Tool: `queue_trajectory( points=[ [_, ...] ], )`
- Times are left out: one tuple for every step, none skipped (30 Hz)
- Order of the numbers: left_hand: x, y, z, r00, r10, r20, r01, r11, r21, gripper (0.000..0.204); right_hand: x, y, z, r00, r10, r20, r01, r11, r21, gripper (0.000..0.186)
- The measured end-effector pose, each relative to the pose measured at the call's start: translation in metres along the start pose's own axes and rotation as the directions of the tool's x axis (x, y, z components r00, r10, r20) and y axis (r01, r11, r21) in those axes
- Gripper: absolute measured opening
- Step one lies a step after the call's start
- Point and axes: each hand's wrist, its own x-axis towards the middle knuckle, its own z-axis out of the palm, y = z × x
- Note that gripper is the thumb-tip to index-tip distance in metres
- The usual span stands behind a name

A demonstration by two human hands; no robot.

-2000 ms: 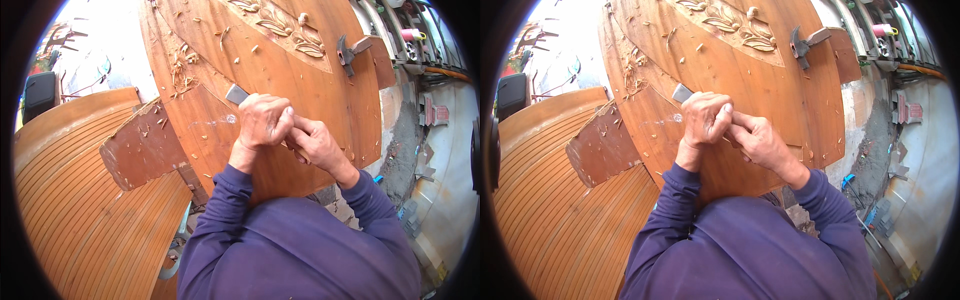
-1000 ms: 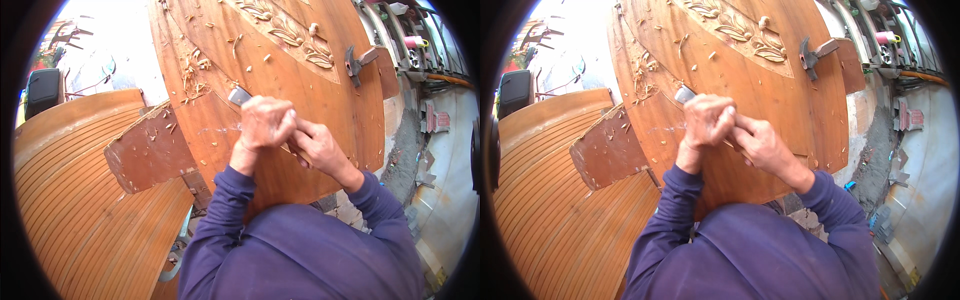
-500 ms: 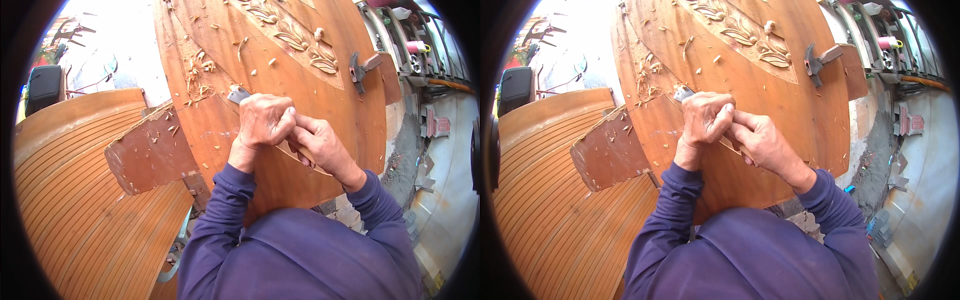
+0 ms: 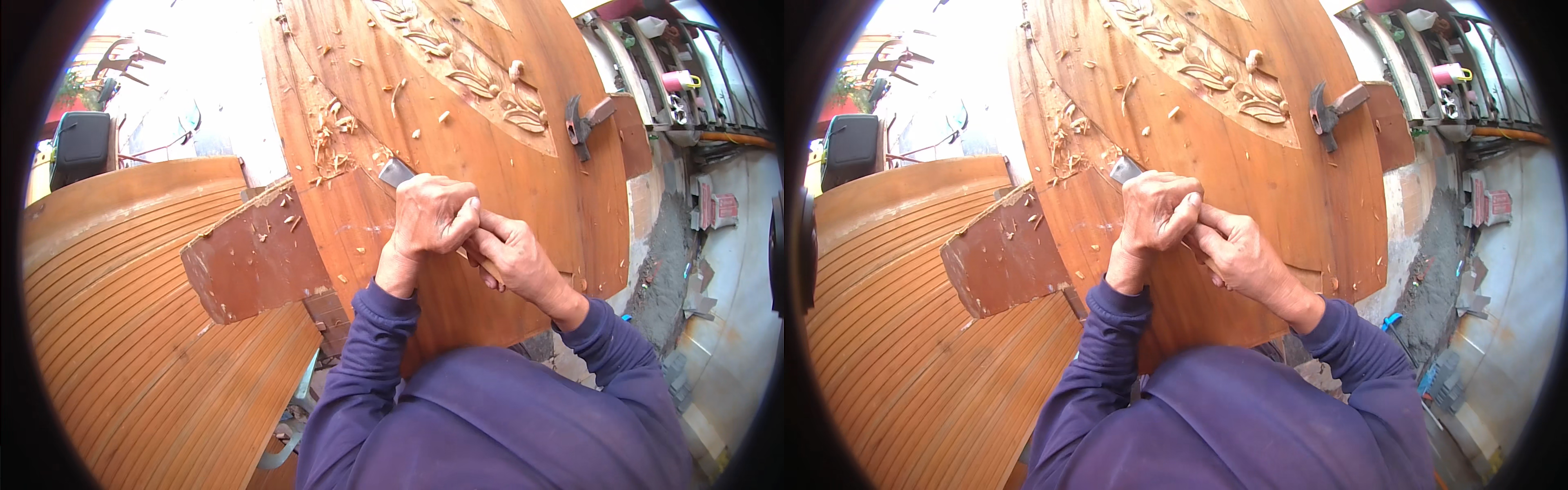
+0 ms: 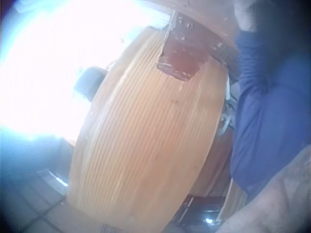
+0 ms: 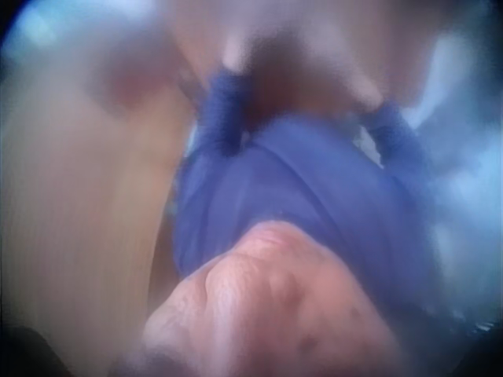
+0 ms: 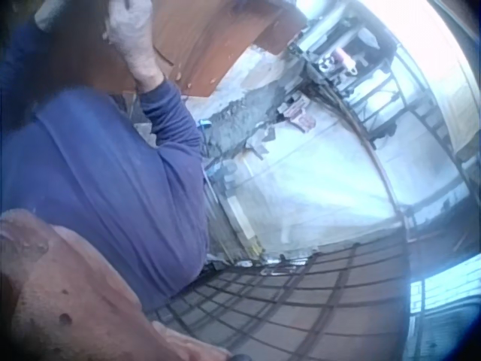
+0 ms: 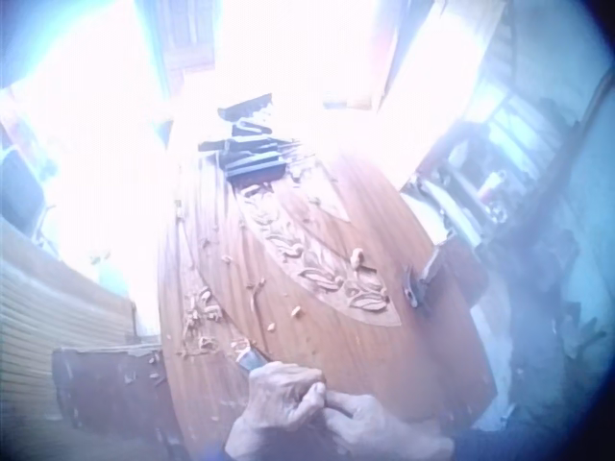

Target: The person carves a decorative pattern into a wooden panel using a chisel and a hammer, repeatedly striking the chisel to remove wood chips.

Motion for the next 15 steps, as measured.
queue_trajectory(
  points=[
    [0.005,-0.005,-0.004,1.000,-0.004,-0.029,0.004,1.000,-0.001,0.028,0.005,-0.009,-0.002,0.999,-0.037,0.015,0.039,0.993,-0.115,0.029],
    [0.014,-0.016,-0.012,0.998,-0.007,-0.058,0.007,1.000,-0.002,0.028,0.018,-0.014,0.001,0.998,-0.055,0.034,0.058,0.994,-0.094,0.029],
    [0.021,-0.023,-0.019,0.998,-0.057,-0.038,0.057,0.998,-0.017,0.028,0.030,-0.018,0.008,0.997,-0.069,0.038,0.071,0.995,-0.069,0.029],
    [0.023,-0.027,-0.026,0.997,-0.076,-0.026,0.075,0.997,-0.005,0.029,0.038,-0.023,0.012,0.994,-0.098,0.057,0.100,0.994,-0.046,0.030],
    [0.022,-0.026,-0.022,0.997,-0.064,-0.036,0.063,0.998,-0.015,0.031,0.039,-0.021,0.011,0.989,-0.141,0.049,0.145,0.985,-0.094,0.031],
    [0.020,-0.025,-0.021,0.997,-0.052,-0.056,0.052,0.999,-0.011,0.033,0.037,-0.019,0.010,0.986,-0.153,0.066,0.160,0.981,-0.112,0.031],
    [0.014,-0.019,-0.015,0.997,-0.041,-0.066,0.040,0.999,-0.019,0.031,0.028,-0.011,0.004,0.986,-0.155,0.067,0.163,0.978,-0.132,0.030],
    [0.006,-0.017,-0.011,0.999,-0.030,-0.021,0.031,0.999,0.027,0.027,0.018,-0.005,0.002,0.985,-0.157,0.069,0.166,0.974,-0.152,0.030],
    [0.002,-0.009,-0.007,0.999,-0.028,-0.026,0.028,1.000,0.010,0.026,0.006,-0.006,0.005,0.997,-0.072,0.016,0.073,0.996,-0.048,0.028],
    [0.002,-0.004,-0.005,0.999,-0.025,-0.031,0.025,1.000,-0.006,0.025,0.012,-0.010,0.007,0.996,-0.093,0.018,0.094,0.993,-0.074,0.027],
    [0.008,-0.012,-0.014,0.999,0.011,-0.039,-0.012,1.000,-0.024,0.025,0.021,-0.016,0.009,0.993,-0.114,0.021,0.115,0.988,-0.100,0.027],
    [0.011,-0.026,-0.017,0.993,0.007,-0.115,-0.005,1.000,0.013,0.027,0.026,-0.016,0.013,0.993,-0.113,0.022,0.115,0.986,-0.124,0.026],
    [0.022,-0.035,-0.028,0.997,-0.047,-0.060,0.048,0.999,0.016,0.029,0.044,-0.019,0.016,0.965,-0.250,0.080,0.258,0.960,-0.105,0.026],
    [0.028,-0.039,-0.035,0.995,-0.100,-0.005,0.100,0.995,0.021,0.032,0.043,-0.019,0.016,0.974,-0.216,0.071,0.222,0.972,-0.079,0.026],
    [0.029,-0.038,-0.041,0.995,-0.103,0.012,0.103,0.995,-0.006,0.032,0.043,-0.020,0.019,0.980,-0.185,0.079,0.189,0.981,-0.047,0.026]
  ],
)
